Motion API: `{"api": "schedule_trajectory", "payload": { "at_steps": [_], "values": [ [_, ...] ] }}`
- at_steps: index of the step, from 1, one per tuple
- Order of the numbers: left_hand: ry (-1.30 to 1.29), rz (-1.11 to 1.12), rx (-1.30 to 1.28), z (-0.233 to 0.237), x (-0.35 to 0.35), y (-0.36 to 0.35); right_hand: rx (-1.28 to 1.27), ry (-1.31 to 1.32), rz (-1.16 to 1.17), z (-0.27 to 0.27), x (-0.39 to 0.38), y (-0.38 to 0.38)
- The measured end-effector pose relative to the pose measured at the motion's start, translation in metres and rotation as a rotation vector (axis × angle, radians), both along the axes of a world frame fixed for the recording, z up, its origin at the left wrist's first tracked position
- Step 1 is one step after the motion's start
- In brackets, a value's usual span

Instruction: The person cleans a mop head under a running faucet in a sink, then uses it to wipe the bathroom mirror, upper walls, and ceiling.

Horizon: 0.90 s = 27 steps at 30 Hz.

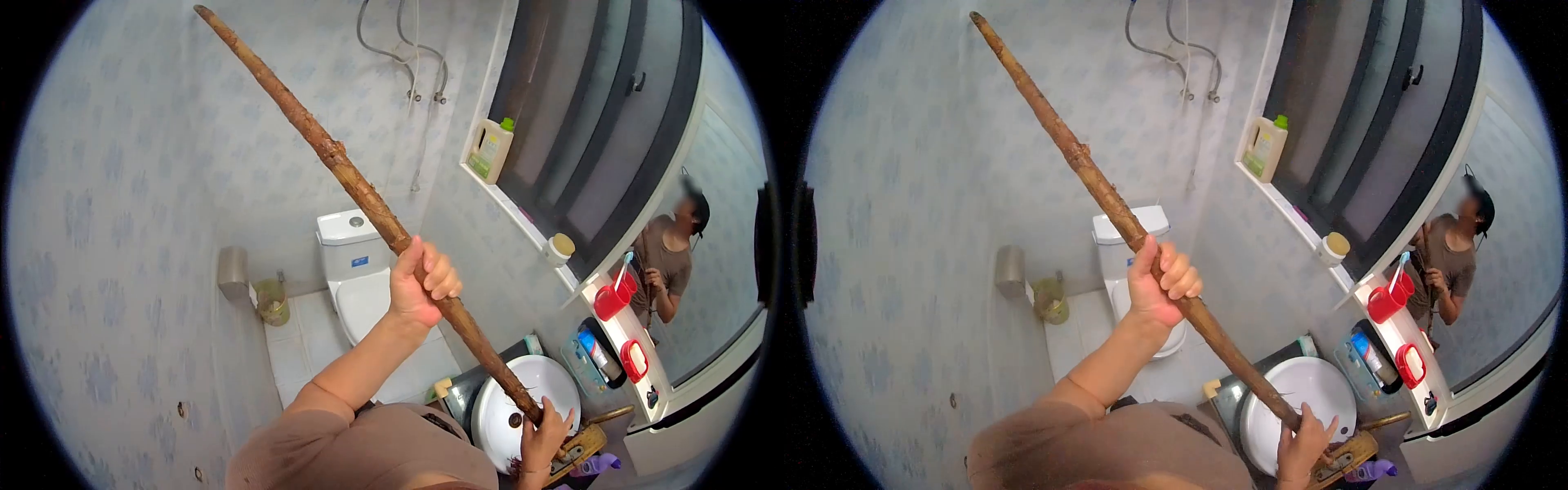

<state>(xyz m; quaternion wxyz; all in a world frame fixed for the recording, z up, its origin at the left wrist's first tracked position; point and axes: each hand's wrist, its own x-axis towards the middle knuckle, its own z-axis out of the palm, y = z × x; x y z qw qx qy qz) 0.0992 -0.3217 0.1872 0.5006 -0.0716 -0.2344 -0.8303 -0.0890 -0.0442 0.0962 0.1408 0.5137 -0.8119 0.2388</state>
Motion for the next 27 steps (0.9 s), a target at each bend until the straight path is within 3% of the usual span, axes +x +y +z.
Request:
{"api": "schedule_trajectory", "payload": {
  "at_steps": [5,11,18,27],
  "values": [
    [-0.005,-0.045,-0.019,0.003,0.010,0.005,0.051,0.110,-0.066,0.036,0.019,0.019],
    [0.040,-0.329,-0.165,0.005,0.010,0.010,0.089,0.261,-0.238,0.073,0.015,0.038],
    [-0.256,-0.393,-0.297,0.020,0.023,0.014,0.089,0.416,-0.318,0.124,0.009,0.060],
    [-0.307,-0.347,-0.245,-0.010,0.022,0.049,0.028,0.587,-0.302,0.161,-0.003,0.089]
  ]
}}
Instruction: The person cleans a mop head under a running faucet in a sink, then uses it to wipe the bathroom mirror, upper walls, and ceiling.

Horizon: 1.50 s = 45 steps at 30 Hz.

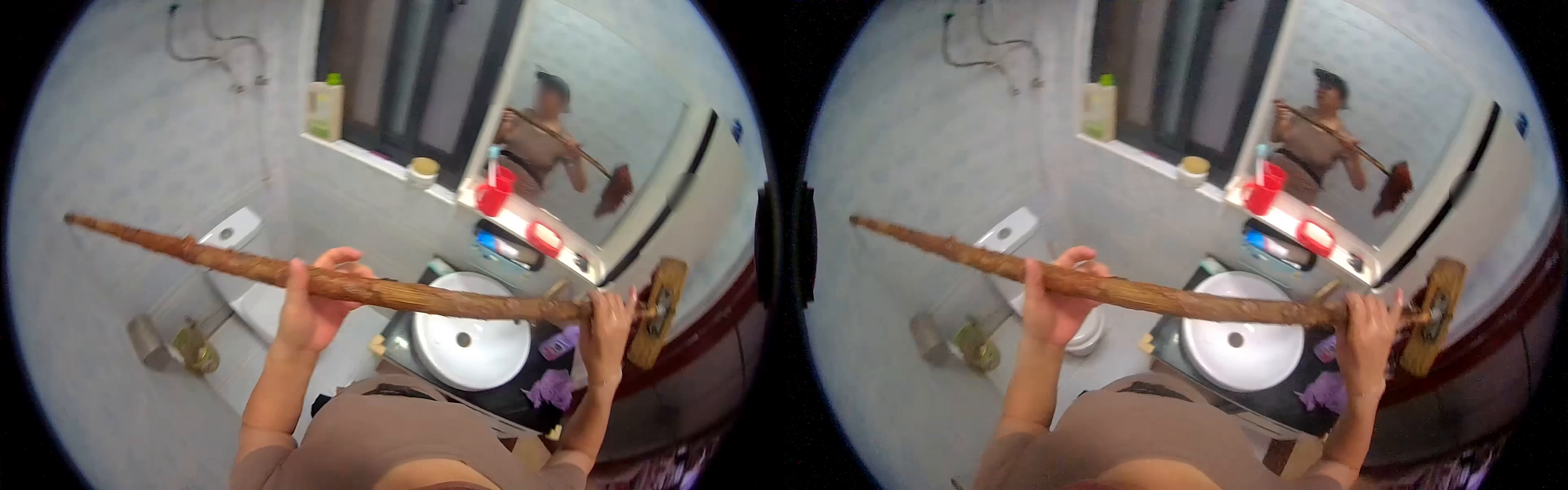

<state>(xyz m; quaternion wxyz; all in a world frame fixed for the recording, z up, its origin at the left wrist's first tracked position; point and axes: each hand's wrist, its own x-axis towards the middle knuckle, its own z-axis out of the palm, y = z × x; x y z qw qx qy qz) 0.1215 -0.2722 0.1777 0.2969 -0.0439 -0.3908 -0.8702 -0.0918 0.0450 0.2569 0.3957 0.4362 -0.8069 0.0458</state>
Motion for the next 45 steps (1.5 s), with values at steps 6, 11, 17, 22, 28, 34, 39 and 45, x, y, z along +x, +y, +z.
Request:
{"api": "schedule_trajectory", "payload": {
  "at_steps": [6,11,17,22,28,34,39,45],
  "values": [
    [0.040,-0.039,0.040,-0.009,-0.018,0.022,0.029,0.155,-0.003,0.021,-0.024,0.014],
    [0.065,-0.072,0.167,-0.024,-0.033,0.024,0.081,0.185,-0.023,0.038,-0.034,0.004],
    [0.073,-0.133,0.235,-0.054,-0.053,0.022,0.158,0.256,0.055,0.052,-0.051,-0.005],
    [0.020,-0.392,-0.120,-0.088,-0.062,-0.001,0.235,0.306,0.081,0.083,-0.077,-0.024],
    [-0.135,0.369,-0.846,-0.088,-0.012,-0.009,0.328,0.307,0.103,0.095,-0.103,-0.041],
    [-0.938,0.835,-1.317,-0.135,0.000,-0.076,0.387,0.363,0.167,0.114,-0.125,-0.070],
    [-0.968,0.886,-1.204,-0.192,0.023,-0.120,0.427,0.362,0.225,0.136,-0.140,-0.102],
    [-1.031,0.690,-0.988,-0.240,0.017,-0.138,0.424,0.580,0.289,0.163,-0.167,-0.169]
  ]
}}
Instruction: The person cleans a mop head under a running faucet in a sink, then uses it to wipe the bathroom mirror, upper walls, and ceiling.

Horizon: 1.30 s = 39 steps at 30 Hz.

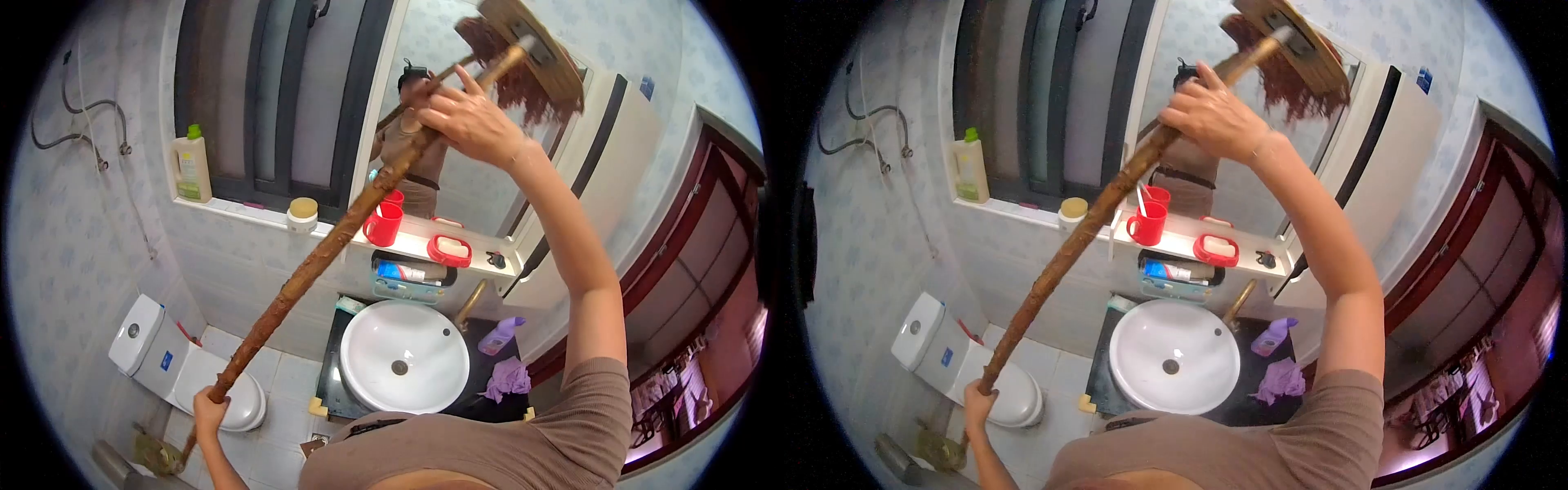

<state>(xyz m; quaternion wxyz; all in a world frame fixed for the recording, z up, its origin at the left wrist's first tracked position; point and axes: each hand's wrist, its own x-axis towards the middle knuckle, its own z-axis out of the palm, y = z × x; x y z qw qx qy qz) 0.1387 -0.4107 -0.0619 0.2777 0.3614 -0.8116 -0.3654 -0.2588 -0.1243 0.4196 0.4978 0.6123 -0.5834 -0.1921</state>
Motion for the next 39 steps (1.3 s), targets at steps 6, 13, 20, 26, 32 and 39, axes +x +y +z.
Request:
{"api": "schedule_trajectory", "payload": {
  "at_steps": [6,13,20,26,32,39],
  "values": [
    [0.007,-0.003,0.253,-0.020,-0.036,0.045,0.009,0.088,-0.083,0.030,-0.016,-0.057],
    [-0.021,0.015,0.365,-0.033,-0.045,0.081,-0.010,0.088,-0.047,0.009,-0.036,-0.093],
    [-0.104,-0.037,0.318,-0.112,0.021,0.098,0.027,-0.118,0.057,-0.088,-0.031,-0.074],
    [-0.267,-0.091,0.411,-0.162,0.057,0.115,0.008,-0.230,0.041,-0.171,-0.021,-0.046],
    [-0.359,-0.128,0.501,-0.189,0.044,0.117,0.021,-0.294,0.021,-0.199,-0.024,-0.030],
    [-0.243,-0.187,0.371,-0.119,-0.034,0.115,-0.008,-0.094,-0.096,-0.105,-0.041,-0.012]
  ]
}}
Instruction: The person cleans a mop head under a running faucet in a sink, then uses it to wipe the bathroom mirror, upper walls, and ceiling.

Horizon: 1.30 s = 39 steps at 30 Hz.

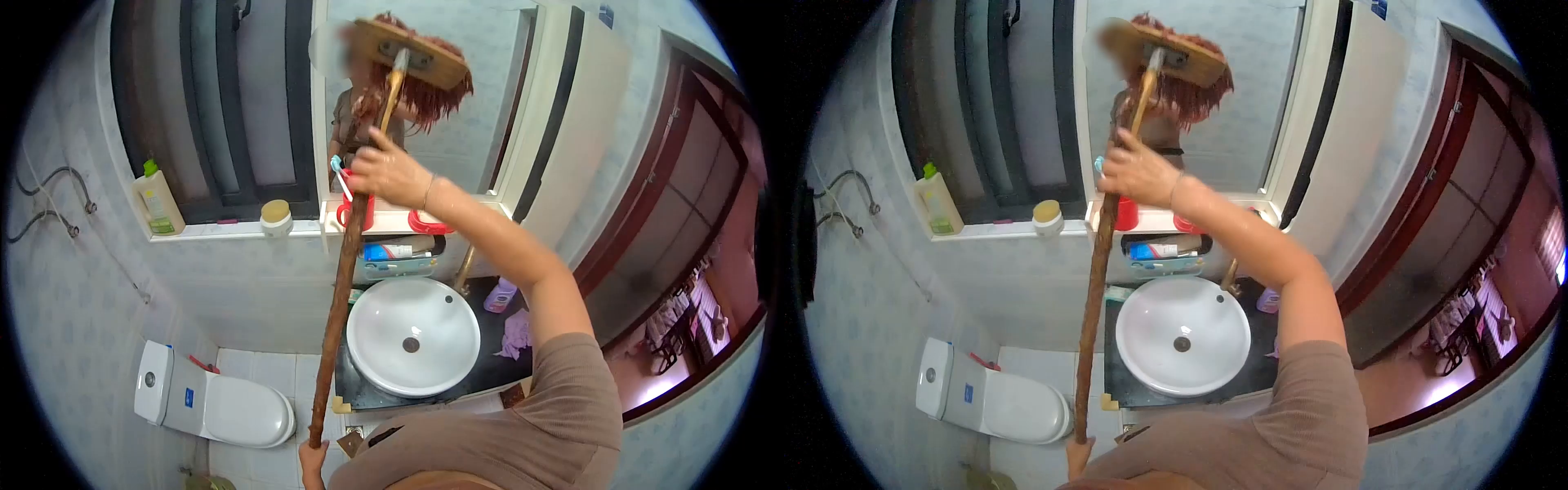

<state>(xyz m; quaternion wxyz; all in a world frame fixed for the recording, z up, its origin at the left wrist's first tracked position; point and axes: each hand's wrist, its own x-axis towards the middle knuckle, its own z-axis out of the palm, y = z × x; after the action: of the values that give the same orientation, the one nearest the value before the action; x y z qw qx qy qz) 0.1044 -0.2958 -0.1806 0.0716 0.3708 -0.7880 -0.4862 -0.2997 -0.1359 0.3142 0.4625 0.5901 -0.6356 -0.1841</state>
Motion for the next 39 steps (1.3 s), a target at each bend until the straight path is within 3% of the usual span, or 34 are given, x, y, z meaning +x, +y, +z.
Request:
{"api": "schedule_trajectory", "payload": {
  "at_steps": [5,6,8,14,21,28,34,39],
  "values": [
    [0.080,-0.033,-0.156,0.028,-0.061,-0.021,-0.124,0.263,-0.076,0.065,-0.035,0.023],
    [0.114,-0.028,-0.064,0.081,-0.081,-0.017,-0.134,0.235,-0.119,0.077,-0.043,0.035],
    [0.130,-0.034,-0.106,0.115,-0.096,-0.019,-0.183,0.219,-0.180,0.098,-0.049,0.055],
    [0.084,-0.069,-0.246,0.138,-0.105,-0.026,-0.245,0.120,-0.305,0.081,-0.057,0.106],
    [-0.067,-0.098,-0.341,0.076,-0.044,-0.056,-0.278,-0.033,-0.252,-0.043,-0.047,0.113],
    [-0.163,-0.001,-0.341,0.020,0.029,-0.076,-0.277,-0.192,-0.135,-0.113,-0.015,0.076],
    [-0.144,-0.019,-0.388,-0.042,0.103,-0.103,-0.252,-0.274,-0.019,-0.151,0.015,0.018],
    [-0.076,0.118,-0.538,-0.075,0.126,-0.136,-0.289,-0.287,0.086,-0.147,0.028,-0.030]
  ]
}}
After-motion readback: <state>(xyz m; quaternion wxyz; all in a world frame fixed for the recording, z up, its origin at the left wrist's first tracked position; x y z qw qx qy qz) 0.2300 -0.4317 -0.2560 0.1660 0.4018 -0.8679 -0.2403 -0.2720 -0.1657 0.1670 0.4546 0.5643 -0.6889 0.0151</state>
